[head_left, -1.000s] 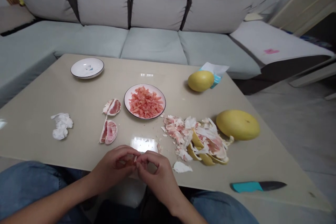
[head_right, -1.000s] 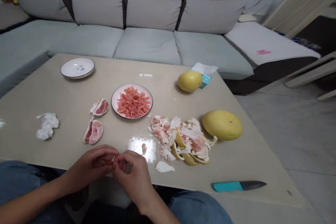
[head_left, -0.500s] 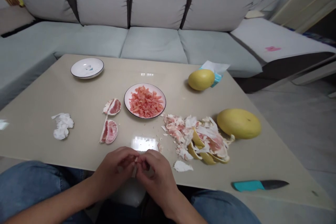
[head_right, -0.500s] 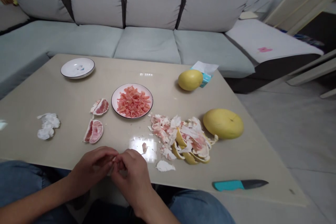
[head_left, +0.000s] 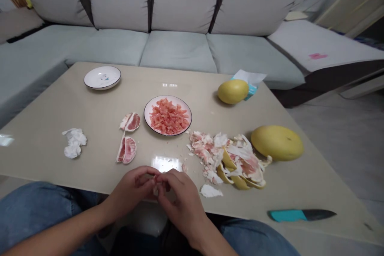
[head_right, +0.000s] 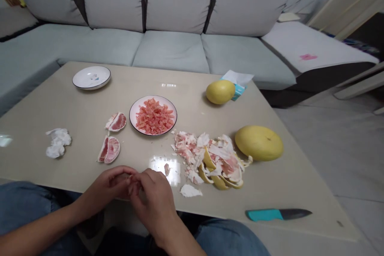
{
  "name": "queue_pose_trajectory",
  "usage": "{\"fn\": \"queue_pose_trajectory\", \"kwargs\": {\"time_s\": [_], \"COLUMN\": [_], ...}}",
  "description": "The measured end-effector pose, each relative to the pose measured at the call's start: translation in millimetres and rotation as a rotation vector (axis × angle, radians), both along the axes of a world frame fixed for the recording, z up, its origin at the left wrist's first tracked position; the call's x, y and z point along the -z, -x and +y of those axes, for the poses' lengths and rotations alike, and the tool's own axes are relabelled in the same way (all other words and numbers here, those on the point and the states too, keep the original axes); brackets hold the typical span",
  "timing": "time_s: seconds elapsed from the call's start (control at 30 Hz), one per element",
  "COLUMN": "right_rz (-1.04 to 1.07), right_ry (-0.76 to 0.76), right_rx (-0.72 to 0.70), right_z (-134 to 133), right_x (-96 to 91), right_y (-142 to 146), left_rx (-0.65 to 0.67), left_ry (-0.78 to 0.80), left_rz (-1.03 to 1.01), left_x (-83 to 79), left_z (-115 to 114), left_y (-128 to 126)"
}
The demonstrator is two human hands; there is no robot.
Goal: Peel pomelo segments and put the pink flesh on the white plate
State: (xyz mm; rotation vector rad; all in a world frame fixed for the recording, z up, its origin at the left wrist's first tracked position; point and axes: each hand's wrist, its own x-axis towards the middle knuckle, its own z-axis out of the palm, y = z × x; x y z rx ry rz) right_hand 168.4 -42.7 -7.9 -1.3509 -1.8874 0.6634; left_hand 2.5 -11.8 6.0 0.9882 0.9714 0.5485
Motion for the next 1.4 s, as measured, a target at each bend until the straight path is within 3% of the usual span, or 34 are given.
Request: {"fn": "queue_pose_trajectory", "kwargs": {"time_s": [0.33,0.63,0.77,0.9,1.0,1.23,1.4], "right_rz": [-0.007,-0.042,-0.021,-0.014,-0.043,-0.068,-0.047], "right_ry": [0.035,0.003,-0.016,-0.041,-0.08,-0.055,-0.01], "right_rx": [0.063,0.088,0.13,0.161,0.165,0.157,0.101], "right_z": [-1,-3,-3,-2,-1,-1,0], "right_x": [9.5,11.2,13.3,14.7,14.1,13.5,12.2], "right_y": [6,11,12,11,11,12,9], "left_rx": [-0.094,-0.086,0.003,0.073,0.135,0.281,0.255], "left_ry": [0.109,0.038,-0.169,-0.688,-0.934,-1.117,-1.11], "left_rz": [-0.054,-0.081,0.004,0.335,0.51,0.694,0.686], "left_x": [1.1,5.7,6.5,7.2,7.7,4.3,6.8], "left_z": [1,-5,-6,-5,-4,-4,-2], "left_y": [-1,-2,-1,3,6,9,12]}}
